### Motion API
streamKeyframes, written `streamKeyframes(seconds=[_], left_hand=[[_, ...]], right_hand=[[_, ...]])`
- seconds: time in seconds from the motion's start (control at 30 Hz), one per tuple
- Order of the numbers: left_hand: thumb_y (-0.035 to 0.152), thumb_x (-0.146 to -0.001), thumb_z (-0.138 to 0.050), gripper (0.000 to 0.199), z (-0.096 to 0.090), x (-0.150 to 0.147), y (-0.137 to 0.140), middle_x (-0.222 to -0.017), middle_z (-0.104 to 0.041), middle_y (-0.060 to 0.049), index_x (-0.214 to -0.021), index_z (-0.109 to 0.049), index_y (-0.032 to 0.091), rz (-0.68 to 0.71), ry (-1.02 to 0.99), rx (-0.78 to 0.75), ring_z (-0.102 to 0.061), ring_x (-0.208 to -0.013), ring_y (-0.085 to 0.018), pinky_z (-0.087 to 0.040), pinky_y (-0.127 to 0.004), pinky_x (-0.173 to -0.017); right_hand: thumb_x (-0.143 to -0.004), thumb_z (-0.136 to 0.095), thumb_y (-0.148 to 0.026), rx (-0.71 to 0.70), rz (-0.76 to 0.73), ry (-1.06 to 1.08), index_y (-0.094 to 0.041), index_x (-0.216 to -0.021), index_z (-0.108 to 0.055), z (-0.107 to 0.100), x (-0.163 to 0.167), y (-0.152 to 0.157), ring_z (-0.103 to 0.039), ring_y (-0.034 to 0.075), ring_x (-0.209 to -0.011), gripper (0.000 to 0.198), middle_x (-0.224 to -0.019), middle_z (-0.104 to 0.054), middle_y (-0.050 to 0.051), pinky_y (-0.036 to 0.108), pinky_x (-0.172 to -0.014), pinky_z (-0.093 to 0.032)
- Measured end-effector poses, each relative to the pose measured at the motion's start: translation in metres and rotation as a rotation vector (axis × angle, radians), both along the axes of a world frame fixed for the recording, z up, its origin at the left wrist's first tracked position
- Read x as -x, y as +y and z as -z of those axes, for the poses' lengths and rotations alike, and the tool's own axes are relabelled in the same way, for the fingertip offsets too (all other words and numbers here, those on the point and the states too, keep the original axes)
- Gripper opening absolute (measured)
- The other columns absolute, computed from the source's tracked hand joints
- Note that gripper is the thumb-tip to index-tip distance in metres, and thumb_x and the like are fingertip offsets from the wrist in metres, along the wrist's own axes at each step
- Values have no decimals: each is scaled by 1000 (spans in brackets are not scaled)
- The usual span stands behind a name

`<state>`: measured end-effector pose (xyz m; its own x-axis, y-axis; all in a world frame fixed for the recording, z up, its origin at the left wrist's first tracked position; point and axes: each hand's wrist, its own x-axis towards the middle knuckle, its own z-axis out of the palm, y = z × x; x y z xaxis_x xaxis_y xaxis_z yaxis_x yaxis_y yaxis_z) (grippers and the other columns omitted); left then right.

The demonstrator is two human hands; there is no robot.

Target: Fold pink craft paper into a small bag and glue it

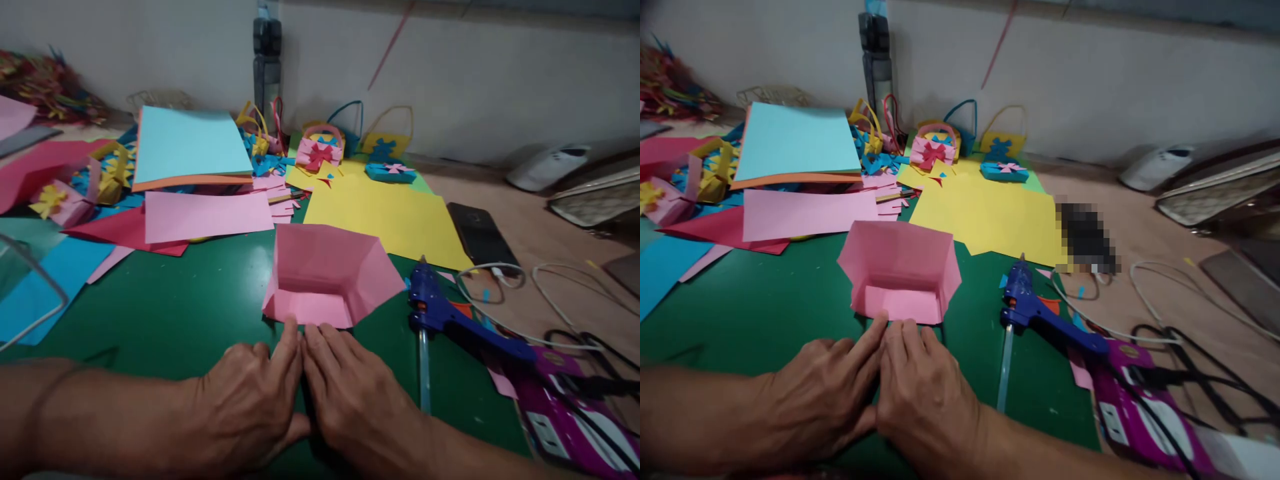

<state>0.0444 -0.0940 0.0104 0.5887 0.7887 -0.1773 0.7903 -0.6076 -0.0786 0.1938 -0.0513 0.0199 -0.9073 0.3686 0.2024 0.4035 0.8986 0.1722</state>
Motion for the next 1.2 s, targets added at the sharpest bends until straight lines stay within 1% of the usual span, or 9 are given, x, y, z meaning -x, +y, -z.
streamKeyframes(seconds=[0.13, 0.27, 0.33, 0.4, 0.47, 0.53, 0.67, 0.83, 1.2], left_hand=[[42, -92, -23, 55, -1, 5, -2, -125, -46, -30, -128, -39, 3, -16, -11, 25, -65, -72, -26, -53, -35, -49], [39, -92, -27, 50, -2, 16, -3, -128, -45, -26, -127, -40, 5, -18, -104, -28, -65, -78, -24, -53, -35, -56], [34, -92, -32, 40, -2, 26, -2, -121, -54, -20, -118, -49, 10, 13, -197, -121, -64, -80, -22, -52, -32, -58], [32, -91, -36, 30, -4, 38, 3, -95, -66, -10, -95, -60, 16, 20, -309, -234, -62, -72, -18, -47, -28, -58], [38, -88, -38, 35, -7, 48, 12, -64, -62, -4, -68, -58, 17, -211, -352, -252, -56, -58, -15, -39, -25, -51], [44, -84, -43, 36, -9, 53, 25, -54, -56, 0, -63, -54, 17, -411, -390, -162, -48, -47, -12, -31, -24, -47], [41, -80, -45, 31, -8, 52, 45, -53, -55, 0, -64, -54, 16, -513, -449, 34, -45, -48, -11, -24, -23, -48], [37, -83, -33, 41, 1, 50, 45, -49, -55, -4, -53, -52, 16, -544, -335, -9, -41, -43, -12, -18, -27, -48], [32, -78, -34, 35, 1, 50, 43, -61, -65, -9, -64, -61, 16, -551, -119, -13, -57, -54, -20, -18, -29, -48]], right_hand=[[-75, -46, -4, 161, 68, -76, -6, -97, -58, 1, 9, 8, -56, 20, -74, 25, -82, -61, 11, 31, -59, -47], [-74, -49, -4, 179, 117, -147, -8, -97, -57, -1, 13, 11, -53, 20, -71, 25, -82, -59, 10, 30, -53, -47], [-73, -49, -3, 164, 127, -171, -8, -98, -56, -1, 14, 10, -53, 20, -72, 27, -83, -58, 10, 30, -53, -47], [-73, -48, -2, 163, 116, -196, -9, -97, -56, 0, 15, 10, -52, 20, -72, 26, -82, -57, 9, 31, -54, -47], [-73, -47, -2, 159, 95, -207, -9, -95, -56, 2, 15, 11, -51, 20, -73, 24, -82, -56, 9, 31, -54, -47], [-74, -46, -3, 130, 73, -204, -7, -97, -55, 4, 15, 12, -51, 21, -73, 25, -82, -54, 10, 33, -55, -47], [-74, -45, -3, 95, 63, -203, -5, -99, -54, 4, 15, 13, -50, 22, -73, 27, -81, -53, 11, 34, -54, -47], [-72, -45, -3, 85, 70, -250, -6, -96, -55, 4, 16, 11, -50, 23, -72, 26, -83, -53, 12, 34, -51, -45], [-74, -40, -3, 35, 78, -219, -6, -104, -52, 9, 16, 9, -49, 24, -80, 33, -95, -55, 15, 37, -58, -46]])
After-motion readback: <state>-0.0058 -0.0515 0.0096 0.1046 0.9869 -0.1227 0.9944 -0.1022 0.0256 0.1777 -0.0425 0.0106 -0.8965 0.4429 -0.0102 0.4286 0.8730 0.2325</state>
